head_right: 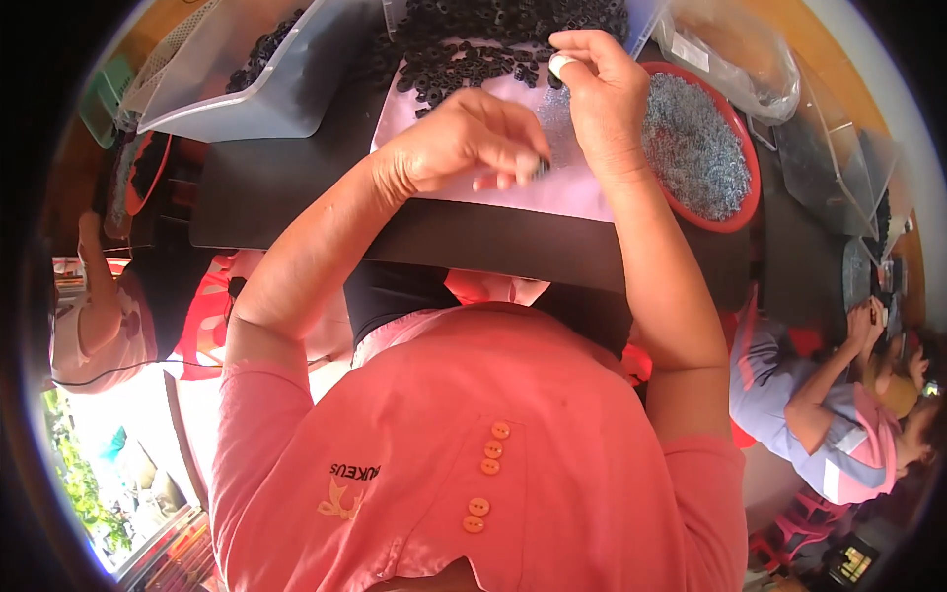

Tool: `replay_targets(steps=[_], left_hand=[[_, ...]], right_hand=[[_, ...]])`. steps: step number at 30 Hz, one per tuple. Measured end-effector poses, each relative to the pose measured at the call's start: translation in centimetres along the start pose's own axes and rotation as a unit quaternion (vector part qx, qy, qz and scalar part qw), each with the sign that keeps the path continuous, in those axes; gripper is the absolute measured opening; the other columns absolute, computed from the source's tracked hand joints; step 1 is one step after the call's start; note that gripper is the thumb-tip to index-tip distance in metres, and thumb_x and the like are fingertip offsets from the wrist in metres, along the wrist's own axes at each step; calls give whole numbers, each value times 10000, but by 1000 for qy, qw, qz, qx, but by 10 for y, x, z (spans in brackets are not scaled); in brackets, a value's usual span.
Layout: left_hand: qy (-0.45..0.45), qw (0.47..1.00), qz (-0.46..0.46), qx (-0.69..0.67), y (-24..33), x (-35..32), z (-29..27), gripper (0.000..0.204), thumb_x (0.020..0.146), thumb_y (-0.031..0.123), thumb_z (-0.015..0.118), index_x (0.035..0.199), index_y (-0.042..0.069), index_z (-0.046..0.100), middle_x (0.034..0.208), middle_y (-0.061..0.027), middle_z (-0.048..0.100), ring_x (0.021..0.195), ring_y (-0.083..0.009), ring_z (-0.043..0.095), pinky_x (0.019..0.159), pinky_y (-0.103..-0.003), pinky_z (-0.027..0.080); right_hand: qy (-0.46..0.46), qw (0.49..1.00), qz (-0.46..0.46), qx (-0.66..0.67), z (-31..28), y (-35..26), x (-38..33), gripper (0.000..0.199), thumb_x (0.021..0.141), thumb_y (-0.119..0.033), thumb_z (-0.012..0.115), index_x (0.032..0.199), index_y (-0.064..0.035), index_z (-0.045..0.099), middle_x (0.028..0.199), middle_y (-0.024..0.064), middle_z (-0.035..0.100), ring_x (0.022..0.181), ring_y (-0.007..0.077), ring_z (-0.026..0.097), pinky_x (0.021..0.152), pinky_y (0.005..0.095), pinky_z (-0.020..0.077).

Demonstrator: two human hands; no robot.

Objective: Assembling small black plastic rings and white inserts manually at a workshop table.

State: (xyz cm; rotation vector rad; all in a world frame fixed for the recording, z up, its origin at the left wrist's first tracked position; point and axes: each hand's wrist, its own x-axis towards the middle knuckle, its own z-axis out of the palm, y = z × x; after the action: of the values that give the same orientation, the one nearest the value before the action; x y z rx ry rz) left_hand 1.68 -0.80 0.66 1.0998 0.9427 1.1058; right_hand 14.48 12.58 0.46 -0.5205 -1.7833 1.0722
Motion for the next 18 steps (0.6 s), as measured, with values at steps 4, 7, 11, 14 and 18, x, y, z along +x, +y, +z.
replay_targets(steps=[4,7,11,14,18], left_hand=[[-135,990,-39,8,-5,-2,7,145,777,74,744,859,-29,682,698,-85,661,555,-100,589,443,-209,410],[-214,973,-71,47,-6,-3,8,175,760,101,754,844,-31,677,689,-77,650,546,-105,578,440,-206,403],[-235,968,-60,56,-7,-3,11,169,760,108,756,825,-25,675,689,-77,650,549,-106,579,439,-206,397],[-241,968,-51,55,-7,-4,11,166,760,111,757,812,-22,674,688,-77,650,550,-106,579,439,-206,393],[-241,969,-36,48,-8,-3,11,163,762,109,757,809,-23,674,686,-78,650,550,-108,582,442,-210,398]], right_hand=[[-152,986,18,-69,12,-4,8,170,794,-41,649,953,-21,707,812,58,708,737,104,631,677,261,491],[-249,952,-34,-172,29,-1,18,189,814,-21,616,984,-29,699,863,15,696,794,88,622,729,253,487],[-262,908,-162,-283,51,2,25,204,773,-45,602,942,-89,708,881,49,678,804,207,652,726,321,502],[-273,837,-290,-376,57,8,26,195,755,-81,614,920,-123,708,869,27,644,874,226,617,778,371,468],[-259,804,-287,-452,53,13,19,196,742,-108,620,912,-158,703,903,0,610,959,219,573,832,393,407]])
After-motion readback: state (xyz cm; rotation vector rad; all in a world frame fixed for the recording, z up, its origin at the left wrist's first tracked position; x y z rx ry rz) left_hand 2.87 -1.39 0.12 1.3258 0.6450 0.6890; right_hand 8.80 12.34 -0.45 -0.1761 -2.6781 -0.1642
